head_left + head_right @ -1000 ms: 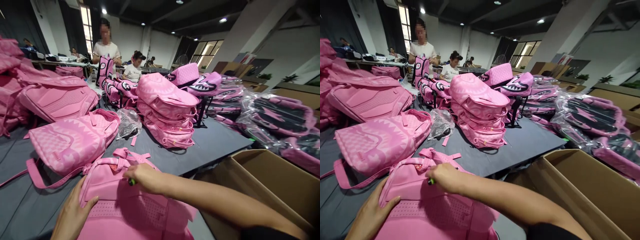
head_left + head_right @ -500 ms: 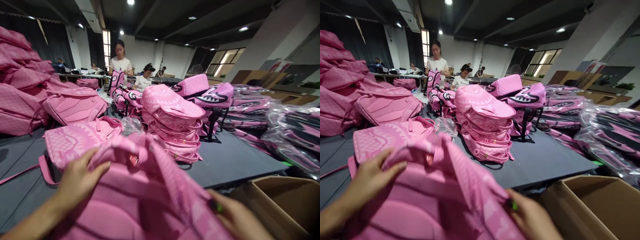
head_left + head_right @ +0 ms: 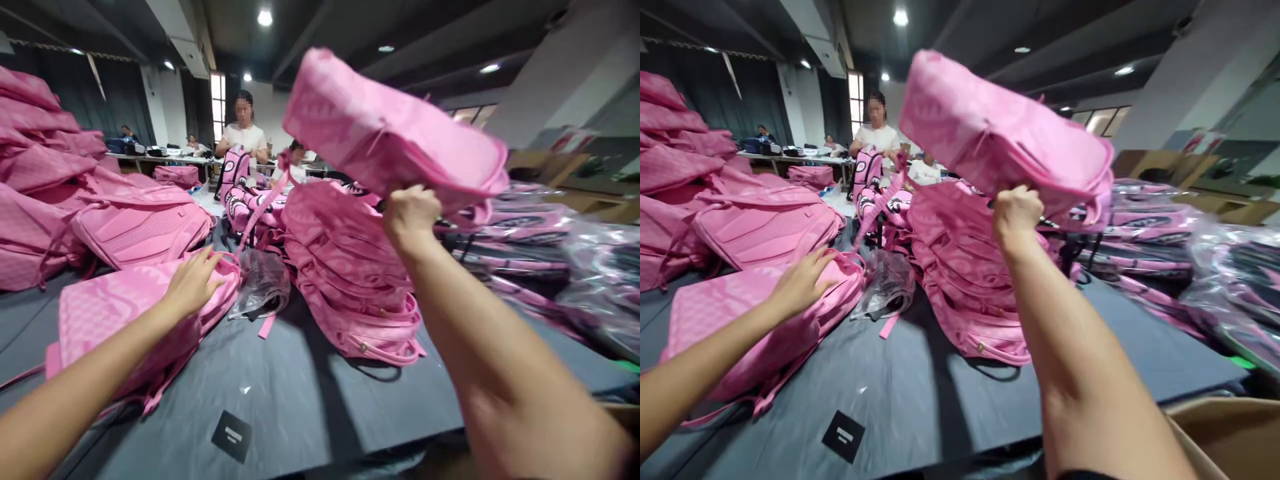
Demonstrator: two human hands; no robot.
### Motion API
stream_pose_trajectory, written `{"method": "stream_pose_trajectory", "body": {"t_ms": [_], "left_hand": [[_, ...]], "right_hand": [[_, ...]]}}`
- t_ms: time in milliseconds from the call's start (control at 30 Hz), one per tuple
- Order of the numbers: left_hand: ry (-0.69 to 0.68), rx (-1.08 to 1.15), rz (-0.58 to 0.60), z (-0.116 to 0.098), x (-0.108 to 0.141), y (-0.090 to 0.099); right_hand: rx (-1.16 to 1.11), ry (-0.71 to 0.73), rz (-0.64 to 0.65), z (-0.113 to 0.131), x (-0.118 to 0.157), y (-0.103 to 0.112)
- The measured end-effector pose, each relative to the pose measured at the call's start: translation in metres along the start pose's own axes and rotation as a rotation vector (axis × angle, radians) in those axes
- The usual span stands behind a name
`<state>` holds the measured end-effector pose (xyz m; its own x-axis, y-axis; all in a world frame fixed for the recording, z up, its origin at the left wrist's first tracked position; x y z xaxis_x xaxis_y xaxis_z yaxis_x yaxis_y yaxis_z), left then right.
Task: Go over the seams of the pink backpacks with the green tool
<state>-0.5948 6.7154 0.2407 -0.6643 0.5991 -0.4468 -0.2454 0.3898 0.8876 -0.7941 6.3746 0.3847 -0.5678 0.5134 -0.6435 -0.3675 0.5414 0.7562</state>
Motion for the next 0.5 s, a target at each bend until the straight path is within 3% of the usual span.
{"method": "stream_pose_trajectory", "body": {"t_ms": [33,67,100,167,233,333,433,500], "left_hand": [[0.087,-0.084,0.130,0.036,0.025,-0.040],[0.134,-0.117,0.204,0.063,0.051,-0.066],[0.173,-0.156,0.271,0.083,0.076,-0.086],[0.202,-0.237,0.340,0.101,0.112,-0.104],[0.241,-0.304,0.349,0.103,0.124,-0.105],[0.323,-0.321,0.358,0.103,0.115,-0.101],[0.336,-0.275,0.383,0.109,0.111,-0.090],[0.345,-0.258,0.366,0.119,0.118,-0.071]], "right_hand": [[-0.015,0.021,0.051,0.011,0.000,-0.027],[-0.034,0.061,0.106,0.023,0.004,-0.054],[-0.047,0.094,0.149,0.032,0.009,-0.078],[-0.057,0.129,0.193,0.042,0.020,-0.112],[-0.051,0.120,0.209,0.043,0.024,-0.131],[-0.034,0.104,0.241,0.040,0.021,-0.138],[-0.019,0.128,0.262,0.041,0.028,-0.122],[-0.051,0.142,0.246,0.047,0.048,-0.106]]}}
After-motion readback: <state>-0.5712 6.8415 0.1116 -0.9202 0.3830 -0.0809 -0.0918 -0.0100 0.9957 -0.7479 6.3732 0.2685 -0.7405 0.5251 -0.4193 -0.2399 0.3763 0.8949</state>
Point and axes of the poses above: each hand's wrist, its own x-axis away from the middle knuckle, its own y-axis out of the back of the hand, z = x × y, the point moved 10 cm from there along -x, towards the middle knuckle, and after that the axes turned 9 degrees about y, right-handed, at the moved point
